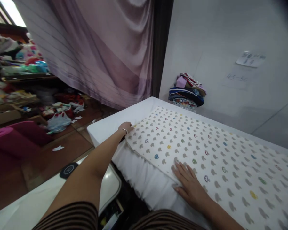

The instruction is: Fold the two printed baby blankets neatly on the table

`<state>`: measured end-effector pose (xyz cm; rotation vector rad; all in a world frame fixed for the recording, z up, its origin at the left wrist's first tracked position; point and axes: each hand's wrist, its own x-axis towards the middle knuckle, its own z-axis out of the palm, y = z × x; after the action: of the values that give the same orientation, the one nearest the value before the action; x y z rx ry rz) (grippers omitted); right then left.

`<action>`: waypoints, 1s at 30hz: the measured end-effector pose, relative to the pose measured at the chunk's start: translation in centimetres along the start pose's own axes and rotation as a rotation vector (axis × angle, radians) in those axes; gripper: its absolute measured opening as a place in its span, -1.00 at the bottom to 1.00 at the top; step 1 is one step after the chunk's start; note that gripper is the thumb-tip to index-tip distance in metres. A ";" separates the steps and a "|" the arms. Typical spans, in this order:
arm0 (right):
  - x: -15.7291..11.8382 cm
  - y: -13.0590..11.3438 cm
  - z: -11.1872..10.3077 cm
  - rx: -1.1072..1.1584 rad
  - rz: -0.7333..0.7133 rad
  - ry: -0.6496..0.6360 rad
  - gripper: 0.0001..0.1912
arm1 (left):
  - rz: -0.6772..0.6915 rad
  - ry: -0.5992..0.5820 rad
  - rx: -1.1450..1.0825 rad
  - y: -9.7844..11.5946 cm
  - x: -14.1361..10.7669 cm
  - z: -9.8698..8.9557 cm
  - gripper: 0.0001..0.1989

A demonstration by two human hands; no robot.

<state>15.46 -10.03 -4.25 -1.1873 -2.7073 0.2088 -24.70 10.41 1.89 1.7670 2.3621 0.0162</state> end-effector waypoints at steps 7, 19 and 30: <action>1.3 -1.4 1.1 0.047 -0.073 -0.048 -0.43 | 0.013 -0.024 -0.024 -0.9 -2.5 -0.1 -0.56; 1.8 -3.6 -2.1 0.358 -0.041 -0.152 -0.30 | 0.173 0.065 0.217 2.2 -6.3 -1.6 -0.60; -3.7 2.8 -4.5 0.214 0.273 -0.020 -0.31 | 0.947 0.290 0.261 9.1 -6.4 9.1 -0.57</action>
<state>20.91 -10.66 -0.85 -1.4869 -2.4533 0.5345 -12.91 5.96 -4.97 3.0053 1.4768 0.1056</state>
